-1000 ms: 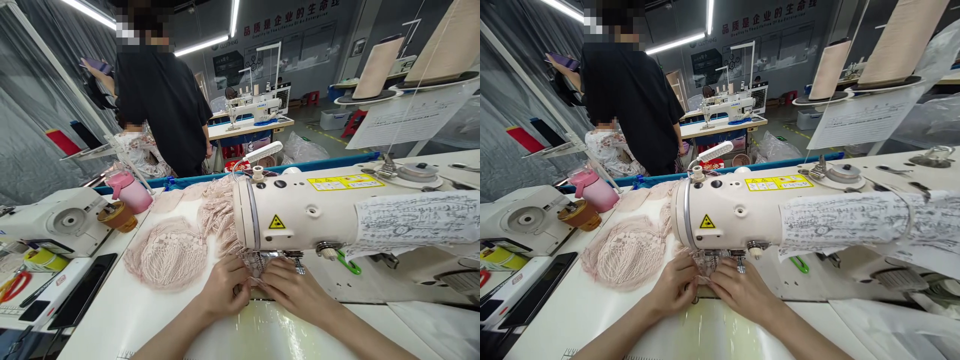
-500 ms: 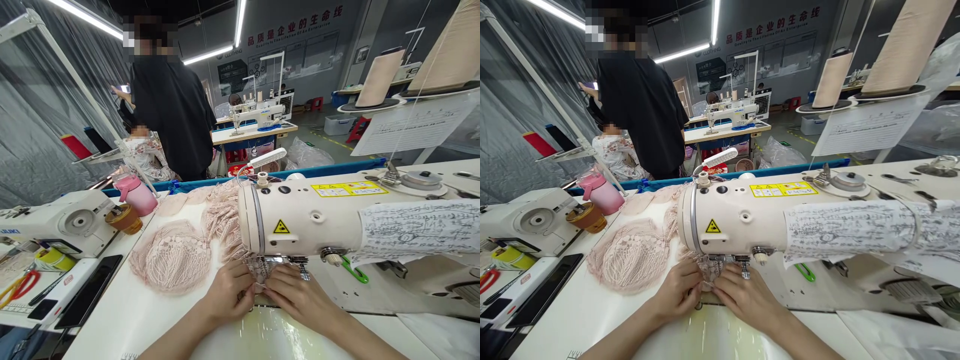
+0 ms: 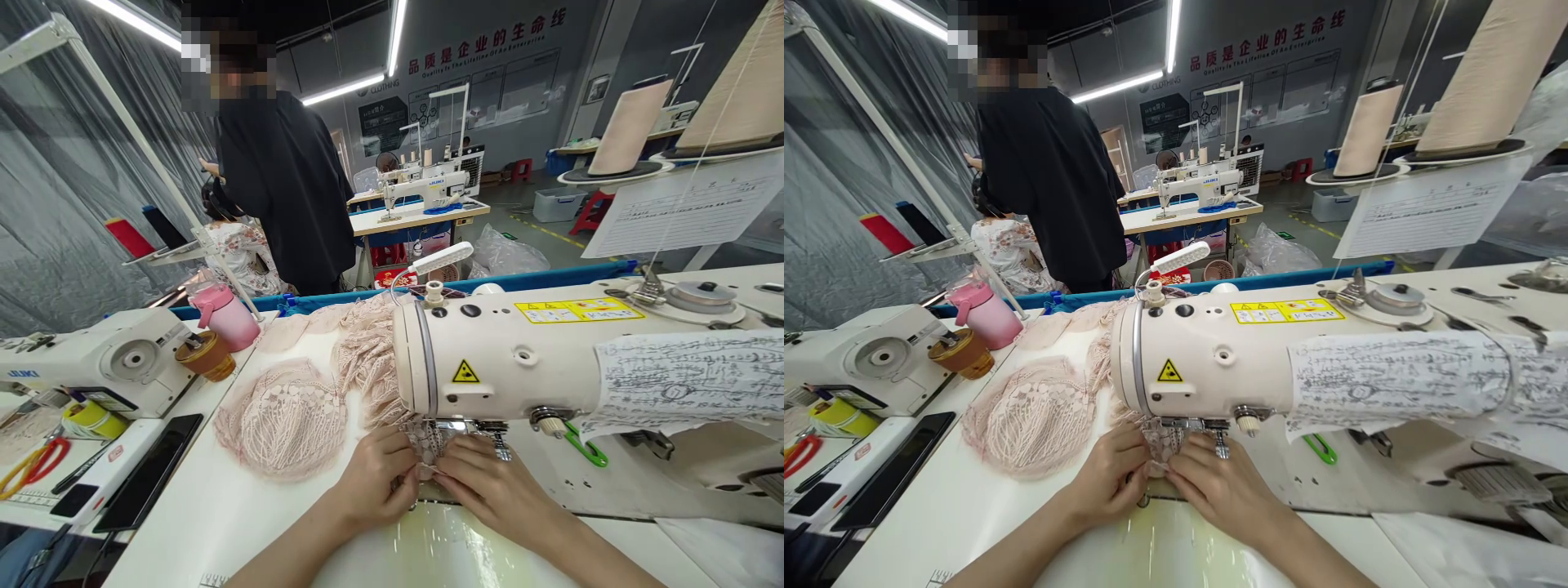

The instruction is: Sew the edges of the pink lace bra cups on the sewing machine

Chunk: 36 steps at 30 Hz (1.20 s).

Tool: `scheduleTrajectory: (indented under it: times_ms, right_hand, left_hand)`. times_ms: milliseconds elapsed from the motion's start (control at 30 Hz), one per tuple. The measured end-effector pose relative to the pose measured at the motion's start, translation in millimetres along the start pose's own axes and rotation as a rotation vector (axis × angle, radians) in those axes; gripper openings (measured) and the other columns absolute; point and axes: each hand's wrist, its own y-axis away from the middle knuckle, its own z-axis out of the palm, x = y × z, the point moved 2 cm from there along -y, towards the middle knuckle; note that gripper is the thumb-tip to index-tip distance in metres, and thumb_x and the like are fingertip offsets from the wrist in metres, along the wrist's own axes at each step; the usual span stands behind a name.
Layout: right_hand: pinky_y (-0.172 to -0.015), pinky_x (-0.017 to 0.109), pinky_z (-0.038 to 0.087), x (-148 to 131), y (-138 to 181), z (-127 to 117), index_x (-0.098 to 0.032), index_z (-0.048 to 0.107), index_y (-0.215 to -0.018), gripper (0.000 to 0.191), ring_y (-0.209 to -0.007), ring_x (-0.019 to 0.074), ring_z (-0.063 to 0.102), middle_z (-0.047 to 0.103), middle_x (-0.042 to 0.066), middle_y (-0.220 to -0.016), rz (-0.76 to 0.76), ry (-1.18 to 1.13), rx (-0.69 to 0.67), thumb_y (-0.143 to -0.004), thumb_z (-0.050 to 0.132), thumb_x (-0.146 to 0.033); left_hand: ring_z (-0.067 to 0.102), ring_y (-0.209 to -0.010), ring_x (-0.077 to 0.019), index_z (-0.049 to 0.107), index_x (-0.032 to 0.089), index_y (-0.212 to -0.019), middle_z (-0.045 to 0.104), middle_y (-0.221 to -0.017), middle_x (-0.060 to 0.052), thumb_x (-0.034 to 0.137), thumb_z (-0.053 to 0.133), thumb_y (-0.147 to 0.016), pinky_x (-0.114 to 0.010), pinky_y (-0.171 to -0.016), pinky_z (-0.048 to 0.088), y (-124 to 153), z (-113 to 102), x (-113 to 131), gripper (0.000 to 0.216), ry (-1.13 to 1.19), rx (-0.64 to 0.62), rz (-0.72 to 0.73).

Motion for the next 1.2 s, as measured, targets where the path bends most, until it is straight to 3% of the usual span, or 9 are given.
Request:
scheduleTrajectory:
  times_ms: [1200]
  right_hand:
    - [-0.059,0.025,0.044,-0.1,0.4,0.4,-0.021,0.062,-0.085,0.030,-0.071,0.0147,0.060,0.063,0.001,-0.073,-0.018,-0.043,0.006,-0.100,0.036,-0.023]
  left_hand:
    - [0.041,-0.060,-0.0131,0.035,0.020,-0.062,0.046,-0.060,-0.001,0.014,0.038,-0.084,-0.027,-0.054,0.032,-0.6,0.4,0.7,0.023,0.001,0.027,0.016]
